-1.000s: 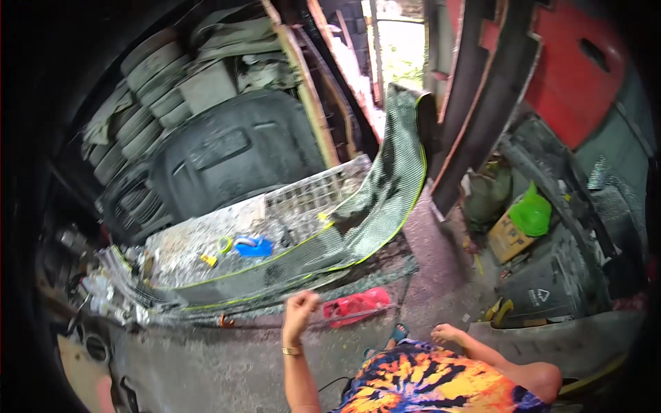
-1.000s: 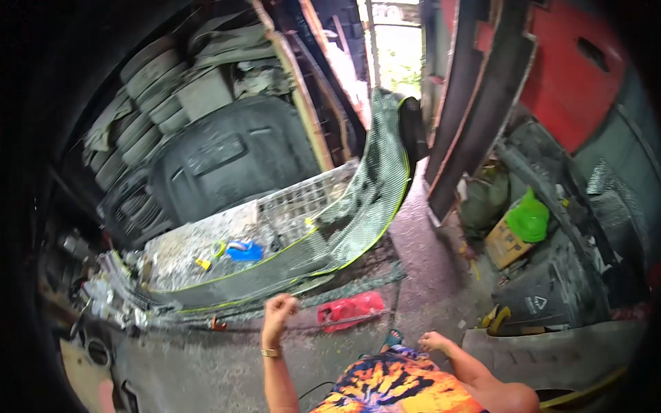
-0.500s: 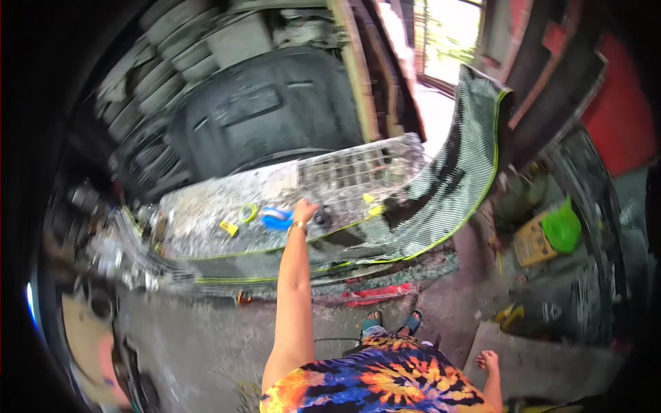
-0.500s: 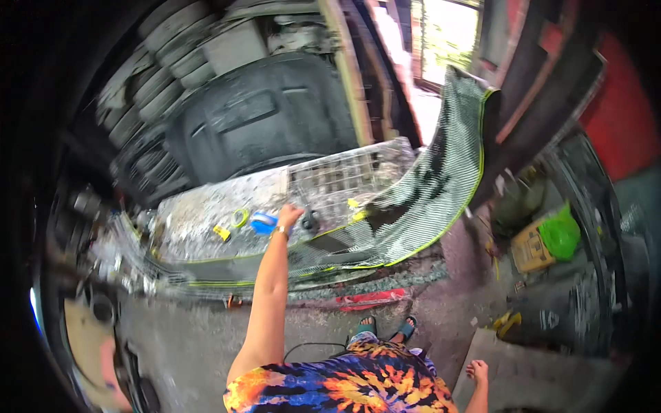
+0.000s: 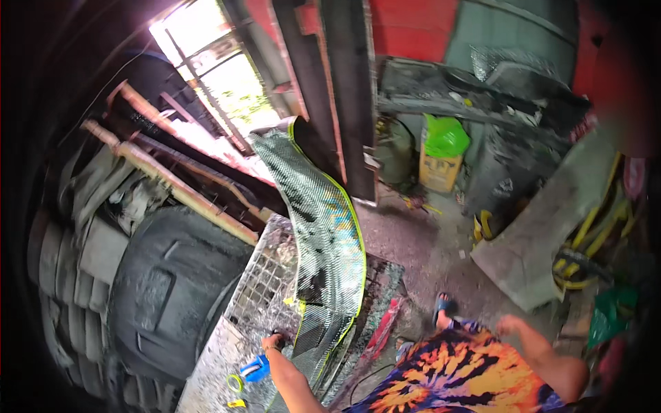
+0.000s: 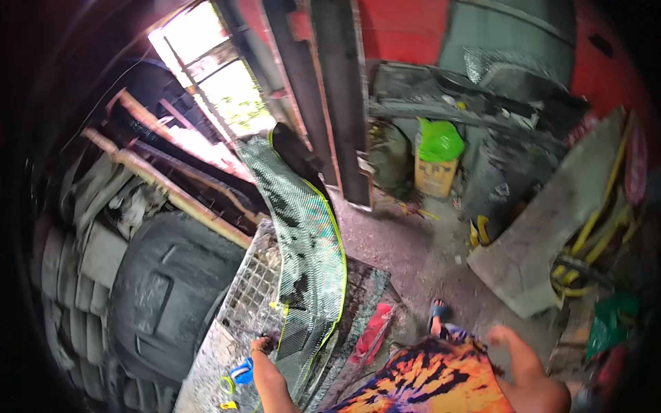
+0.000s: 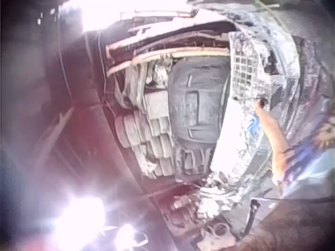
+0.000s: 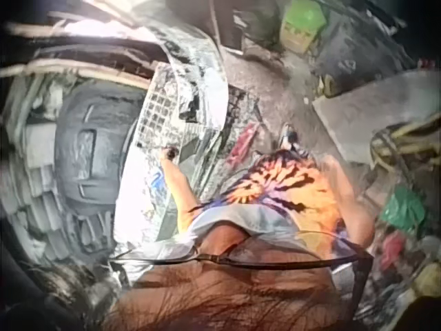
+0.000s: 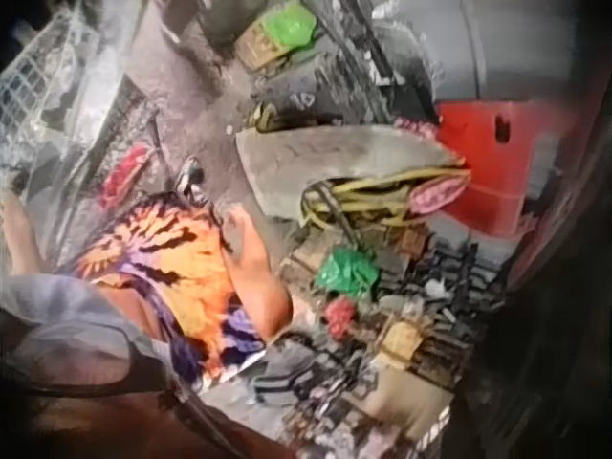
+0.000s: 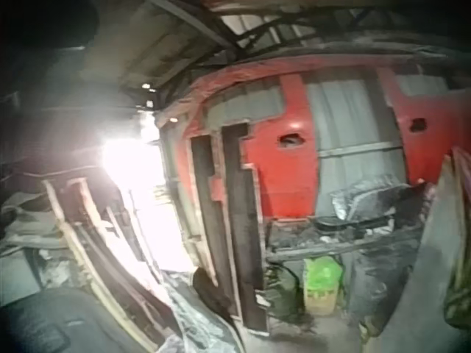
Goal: The person positions and smooths a carbon fiber sheet onto a car body component by hand, pressing the material along its contours and edges.
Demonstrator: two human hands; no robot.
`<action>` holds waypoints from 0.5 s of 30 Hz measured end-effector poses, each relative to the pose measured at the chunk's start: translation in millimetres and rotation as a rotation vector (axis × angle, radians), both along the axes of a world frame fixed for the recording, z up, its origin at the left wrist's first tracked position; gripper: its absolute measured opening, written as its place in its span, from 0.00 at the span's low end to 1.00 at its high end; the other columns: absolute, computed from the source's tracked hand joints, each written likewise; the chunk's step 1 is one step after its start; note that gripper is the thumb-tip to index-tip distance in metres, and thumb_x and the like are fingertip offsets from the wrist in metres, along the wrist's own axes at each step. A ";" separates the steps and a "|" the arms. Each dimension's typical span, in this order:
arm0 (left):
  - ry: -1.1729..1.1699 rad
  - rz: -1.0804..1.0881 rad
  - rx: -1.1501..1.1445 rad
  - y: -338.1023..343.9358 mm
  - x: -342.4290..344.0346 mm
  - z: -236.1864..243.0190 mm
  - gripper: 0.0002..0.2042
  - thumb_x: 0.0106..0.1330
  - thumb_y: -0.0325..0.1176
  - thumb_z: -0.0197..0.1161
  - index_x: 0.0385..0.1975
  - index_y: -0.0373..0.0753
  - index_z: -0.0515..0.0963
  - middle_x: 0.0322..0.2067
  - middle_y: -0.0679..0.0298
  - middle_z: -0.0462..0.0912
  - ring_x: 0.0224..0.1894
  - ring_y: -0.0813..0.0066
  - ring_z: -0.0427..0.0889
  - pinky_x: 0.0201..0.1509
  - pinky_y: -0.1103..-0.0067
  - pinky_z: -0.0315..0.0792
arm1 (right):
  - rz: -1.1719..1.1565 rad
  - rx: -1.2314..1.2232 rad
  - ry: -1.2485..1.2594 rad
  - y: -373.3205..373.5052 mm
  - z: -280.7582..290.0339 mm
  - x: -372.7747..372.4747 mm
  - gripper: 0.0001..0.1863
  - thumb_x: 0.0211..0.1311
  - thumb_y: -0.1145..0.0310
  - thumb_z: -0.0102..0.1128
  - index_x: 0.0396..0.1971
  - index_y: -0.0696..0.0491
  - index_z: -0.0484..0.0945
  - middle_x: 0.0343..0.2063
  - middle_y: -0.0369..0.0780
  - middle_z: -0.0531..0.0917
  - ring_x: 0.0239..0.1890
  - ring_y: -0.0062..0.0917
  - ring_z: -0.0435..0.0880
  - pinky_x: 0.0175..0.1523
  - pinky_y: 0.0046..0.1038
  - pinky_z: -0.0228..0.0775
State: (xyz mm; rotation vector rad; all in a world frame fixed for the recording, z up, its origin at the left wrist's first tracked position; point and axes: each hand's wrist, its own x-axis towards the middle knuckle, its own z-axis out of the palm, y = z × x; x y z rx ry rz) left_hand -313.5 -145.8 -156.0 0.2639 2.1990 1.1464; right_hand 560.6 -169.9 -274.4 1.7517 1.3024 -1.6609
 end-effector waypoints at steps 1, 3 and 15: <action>-0.046 0.038 0.148 3.5 33.5 39.1 0.21 0.57 0.51 0.66 0.38 0.38 0.82 0.38 0.62 0.81 0.43 0.68 0.77 0.55 0.72 0.66 | -0.165 0.090 -0.050 7.7 -2.2 -16.2 0.11 0.58 0.62 0.60 0.28 0.53 0.86 0.27 0.38 0.87 0.27 0.25 0.85 0.35 0.32 0.79; -0.116 0.090 0.320 8.0 99.3 119.5 0.18 0.63 0.51 0.61 0.41 0.43 0.81 0.41 0.67 0.79 0.48 0.71 0.73 0.61 0.74 0.59 | -0.341 0.178 0.041 40.2 -6.3 -21.8 0.09 0.62 0.63 0.60 0.34 0.53 0.81 0.25 0.37 0.84 0.26 0.24 0.84 0.31 0.29 0.77; 0.750 0.412 0.479 38.4 8.3 169.9 0.23 0.73 0.51 0.55 0.51 0.35 0.75 0.41 0.59 0.75 0.39 0.72 0.73 0.44 0.77 0.67 | -0.313 -0.030 -0.026 262.4 1.3 30.3 0.11 0.66 0.61 0.62 0.43 0.49 0.79 0.33 0.35 0.85 0.32 0.23 0.85 0.36 0.32 0.75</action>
